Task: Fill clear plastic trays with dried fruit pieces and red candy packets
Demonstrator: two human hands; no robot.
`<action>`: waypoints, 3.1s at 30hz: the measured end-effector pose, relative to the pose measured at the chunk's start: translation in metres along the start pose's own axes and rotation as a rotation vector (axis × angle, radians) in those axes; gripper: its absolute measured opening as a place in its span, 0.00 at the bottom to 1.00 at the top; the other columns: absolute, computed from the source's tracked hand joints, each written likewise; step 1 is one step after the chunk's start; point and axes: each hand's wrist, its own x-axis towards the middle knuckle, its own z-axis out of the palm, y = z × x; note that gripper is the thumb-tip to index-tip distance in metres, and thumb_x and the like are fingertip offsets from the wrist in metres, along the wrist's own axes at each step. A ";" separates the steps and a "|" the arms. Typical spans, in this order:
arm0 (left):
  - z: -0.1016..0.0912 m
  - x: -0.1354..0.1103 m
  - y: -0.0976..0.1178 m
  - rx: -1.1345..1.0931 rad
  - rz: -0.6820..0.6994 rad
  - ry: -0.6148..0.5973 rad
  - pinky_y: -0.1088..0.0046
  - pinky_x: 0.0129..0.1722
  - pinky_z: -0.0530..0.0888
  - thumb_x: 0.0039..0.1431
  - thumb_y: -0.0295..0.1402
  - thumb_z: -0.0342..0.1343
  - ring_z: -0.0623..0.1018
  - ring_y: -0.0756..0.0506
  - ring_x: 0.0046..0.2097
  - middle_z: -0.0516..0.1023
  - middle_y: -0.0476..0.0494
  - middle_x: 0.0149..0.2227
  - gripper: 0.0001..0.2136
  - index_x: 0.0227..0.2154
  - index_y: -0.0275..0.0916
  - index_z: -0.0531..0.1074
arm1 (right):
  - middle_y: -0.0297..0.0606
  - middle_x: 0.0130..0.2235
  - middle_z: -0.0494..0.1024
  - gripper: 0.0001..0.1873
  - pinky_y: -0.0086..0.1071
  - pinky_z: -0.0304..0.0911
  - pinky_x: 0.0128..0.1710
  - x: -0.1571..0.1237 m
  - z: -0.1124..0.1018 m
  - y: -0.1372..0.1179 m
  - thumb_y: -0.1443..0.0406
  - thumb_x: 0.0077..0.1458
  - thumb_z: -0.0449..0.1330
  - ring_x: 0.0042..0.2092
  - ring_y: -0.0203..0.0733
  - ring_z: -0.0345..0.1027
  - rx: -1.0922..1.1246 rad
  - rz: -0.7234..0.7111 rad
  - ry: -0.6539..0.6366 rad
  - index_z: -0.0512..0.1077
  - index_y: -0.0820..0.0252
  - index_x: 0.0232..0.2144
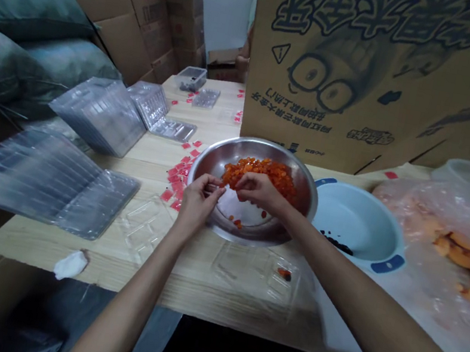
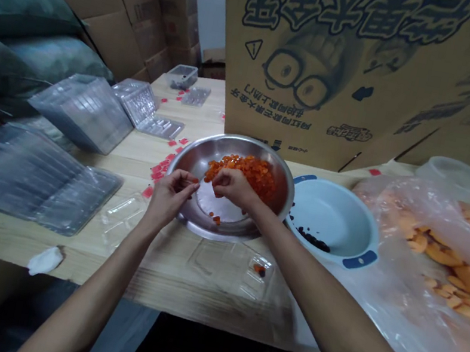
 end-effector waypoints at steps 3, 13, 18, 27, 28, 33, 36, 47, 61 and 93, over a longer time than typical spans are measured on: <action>0.018 -0.025 0.024 -0.138 0.014 -0.135 0.72 0.33 0.74 0.61 0.36 0.63 0.77 0.48 0.33 0.80 0.47 0.35 0.07 0.40 0.40 0.76 | 0.34 0.32 0.80 0.09 0.31 0.71 0.33 -0.056 -0.019 -0.020 0.62 0.57 0.66 0.31 0.36 0.74 0.480 0.078 0.105 0.73 0.60 0.39; 0.066 -0.120 0.061 0.023 0.292 -0.603 0.64 0.48 0.74 0.68 0.29 0.55 0.78 0.43 0.45 0.78 0.43 0.41 0.05 0.38 0.41 0.76 | 0.30 0.33 0.77 0.22 0.30 0.70 0.34 -0.212 0.000 -0.054 0.63 0.48 0.72 0.33 0.35 0.71 0.847 0.258 0.246 0.70 0.57 0.44; 0.077 -0.144 0.034 0.075 0.253 -0.648 0.66 0.44 0.72 0.68 0.27 0.52 0.76 0.44 0.43 0.76 0.43 0.39 0.05 0.36 0.40 0.70 | 0.30 0.33 0.76 0.25 0.31 0.69 0.33 -0.238 0.043 -0.035 0.63 0.49 0.68 0.33 0.38 0.72 0.743 0.342 0.316 0.67 0.57 0.49; 0.075 -0.145 0.002 0.182 0.159 -0.536 0.67 0.40 0.70 0.65 0.27 0.56 0.76 0.44 0.38 0.77 0.46 0.35 0.04 0.34 0.39 0.73 | 0.45 0.42 0.79 0.17 0.41 0.70 0.48 -0.240 0.070 -0.019 0.78 0.53 0.53 0.46 0.47 0.73 -0.031 0.241 0.332 0.75 0.60 0.40; 0.075 -0.144 0.002 0.185 0.158 -0.528 0.68 0.40 0.70 0.65 0.27 0.57 0.76 0.44 0.38 0.77 0.45 0.35 0.03 0.34 0.39 0.74 | 0.46 0.43 0.79 0.15 0.42 0.70 0.48 -0.242 0.069 -0.019 0.77 0.55 0.54 0.47 0.48 0.73 -0.035 0.227 0.331 0.76 0.60 0.39; 0.082 -0.158 0.007 0.186 0.116 -0.568 0.68 0.38 0.70 0.64 0.28 0.60 0.75 0.45 0.36 0.76 0.47 0.34 0.02 0.36 0.40 0.73 | 0.43 0.41 0.80 0.07 0.42 0.69 0.46 -0.247 0.047 -0.016 0.70 0.62 0.59 0.45 0.48 0.72 0.014 0.229 0.481 0.77 0.57 0.40; 0.091 -0.174 0.008 0.195 0.170 -0.663 0.66 0.42 0.73 0.66 0.28 0.59 0.77 0.43 0.41 0.77 0.43 0.39 0.01 0.37 0.40 0.72 | 0.43 0.38 0.79 0.06 0.42 0.67 0.46 -0.236 0.036 -0.010 0.70 0.62 0.60 0.44 0.50 0.70 -0.089 0.253 0.483 0.78 0.58 0.36; 0.069 -0.173 0.003 0.213 0.196 -0.429 0.66 0.43 0.75 0.71 0.33 0.52 0.78 0.43 0.42 0.78 0.41 0.40 0.08 0.39 0.42 0.76 | 0.48 0.37 0.77 0.07 0.41 0.61 0.44 -0.207 0.045 -0.004 0.76 0.54 0.60 0.44 0.53 0.68 -0.285 0.373 0.361 0.74 0.62 0.28; -0.033 -0.138 -0.008 0.370 0.038 0.073 0.73 0.37 0.72 0.68 0.38 0.54 0.76 0.48 0.33 0.80 0.47 0.35 0.09 0.40 0.40 0.78 | 0.45 0.46 0.80 0.10 0.51 0.68 0.45 -0.290 0.081 -0.033 0.66 0.69 0.56 0.47 0.54 0.72 -0.084 0.064 0.396 0.78 0.53 0.41; 0.047 -0.132 -0.014 0.229 0.023 -0.444 0.70 0.40 0.75 0.65 0.26 0.59 0.81 0.46 0.35 0.85 0.47 0.34 0.06 0.36 0.40 0.81 | 0.45 0.52 0.78 0.15 0.51 0.75 0.52 -0.304 0.107 -0.044 0.71 0.69 0.56 0.53 0.51 0.70 -0.153 0.024 0.364 0.78 0.55 0.51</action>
